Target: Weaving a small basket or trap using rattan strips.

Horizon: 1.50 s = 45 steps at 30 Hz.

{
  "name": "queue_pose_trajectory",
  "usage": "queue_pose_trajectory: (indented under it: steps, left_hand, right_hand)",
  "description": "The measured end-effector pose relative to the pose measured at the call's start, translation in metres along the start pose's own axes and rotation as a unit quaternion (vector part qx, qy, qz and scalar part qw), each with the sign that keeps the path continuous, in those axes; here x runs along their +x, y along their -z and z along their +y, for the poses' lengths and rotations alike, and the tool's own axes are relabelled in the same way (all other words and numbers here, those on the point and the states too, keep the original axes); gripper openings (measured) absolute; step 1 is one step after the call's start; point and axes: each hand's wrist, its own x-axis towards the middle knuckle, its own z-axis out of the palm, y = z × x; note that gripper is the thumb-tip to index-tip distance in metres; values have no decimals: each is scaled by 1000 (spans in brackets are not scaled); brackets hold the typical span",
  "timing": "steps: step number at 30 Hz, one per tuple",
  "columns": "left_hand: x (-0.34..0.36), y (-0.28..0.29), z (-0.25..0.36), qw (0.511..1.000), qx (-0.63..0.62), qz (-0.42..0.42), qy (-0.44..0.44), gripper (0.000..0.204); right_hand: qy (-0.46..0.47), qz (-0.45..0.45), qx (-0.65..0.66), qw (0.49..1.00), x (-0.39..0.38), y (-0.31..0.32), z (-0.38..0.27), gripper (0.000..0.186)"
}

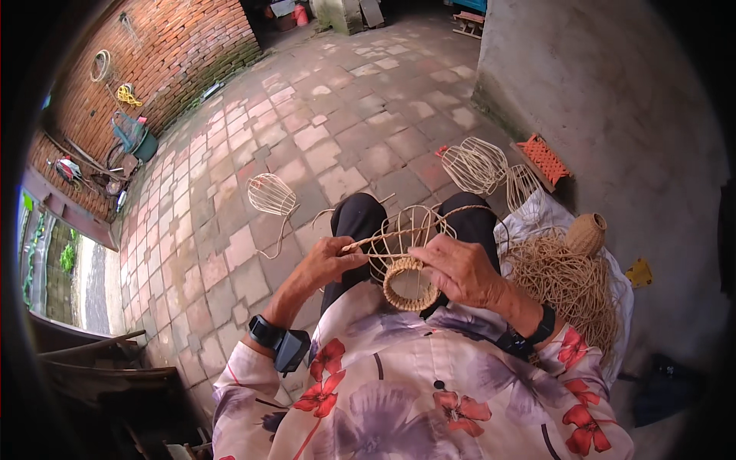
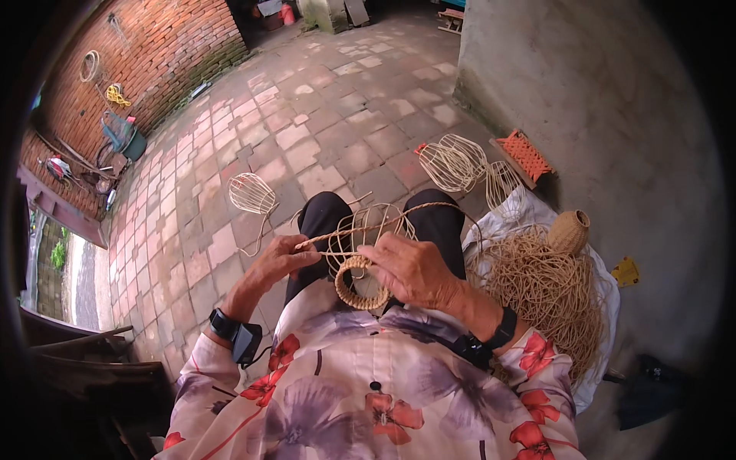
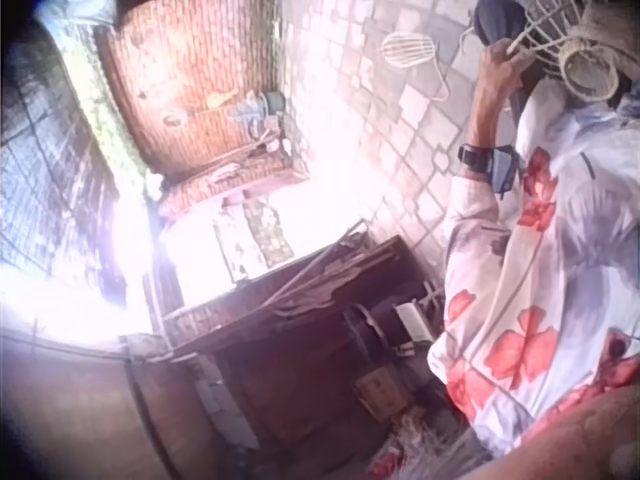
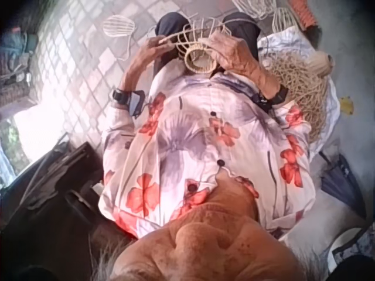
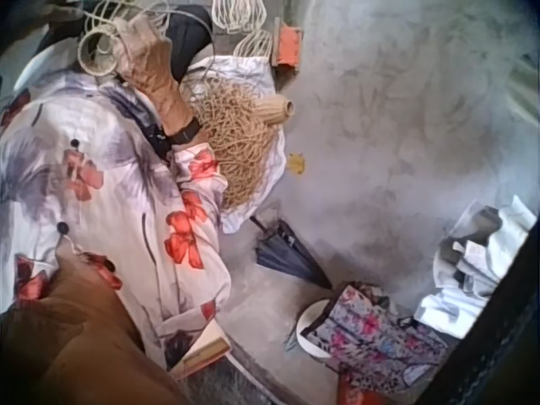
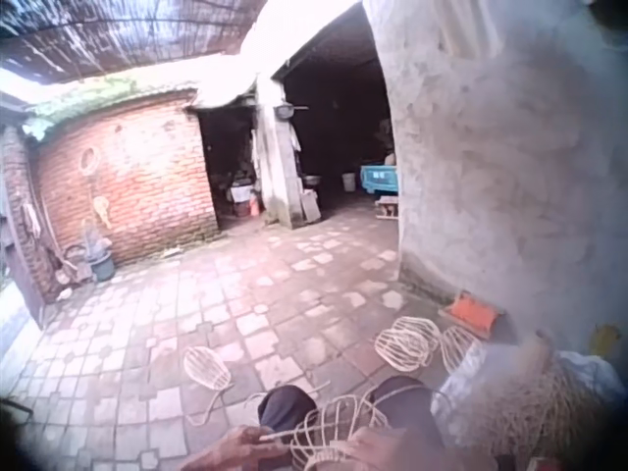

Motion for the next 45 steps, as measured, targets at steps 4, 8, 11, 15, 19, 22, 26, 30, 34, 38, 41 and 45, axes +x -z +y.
queue_pose_trajectory:
  steps: [4,8,11,15,19,22,26,30,34,38,41,45]
  left_hand:
    - [23,12,14,978,160,56,-117,35]
    - [57,-1,39,965,167,82,-183,31]
    - [74,-21,34,929,259,110,-239,25]
    - [71,-27,33,881,222,260,-327,38]
    - [57,-31,33,980,96,92,-147,57]
    - [59,-40,35,973,139,52,-174,63]
    - [65,-45,42,988,123,1,-92,66]
    - [62,-49,37,995,66,15,-68,66]
    - [39,-49,34,987,122,46,-95,63]
    - [8,-50,24,995,-34,58,-70,57]
    - [-4,-50,7,967,151,182,-98,38]
    - [-3,5,-74,924,216,312,-52,26]
  right_hand:
    - [26,-24,-44,998,0,-6,-15,52]
    - [-11,-27,-64,997,4,-9,-19,48]
    - [-29,-60,-62,996,12,-3,-25,40]
    - [-45,-76,-52,995,14,-1,-21,29]
    - [-59,-70,-43,995,10,-4,-21,27]
    - [-49,-69,-39,996,10,-6,-21,26]
    - [-41,-68,-47,996,6,-7,-19,30]
    - [-36,-69,-26,997,2,-8,-19,34]
    - [-50,-20,46,997,-4,-3,-17,26]
    - [-104,3,190,976,-13,-8,-7,33]
    - [-82,30,189,978,-16,-14,-6,34]
    - [-74,39,167,982,-16,-13,-8,35]
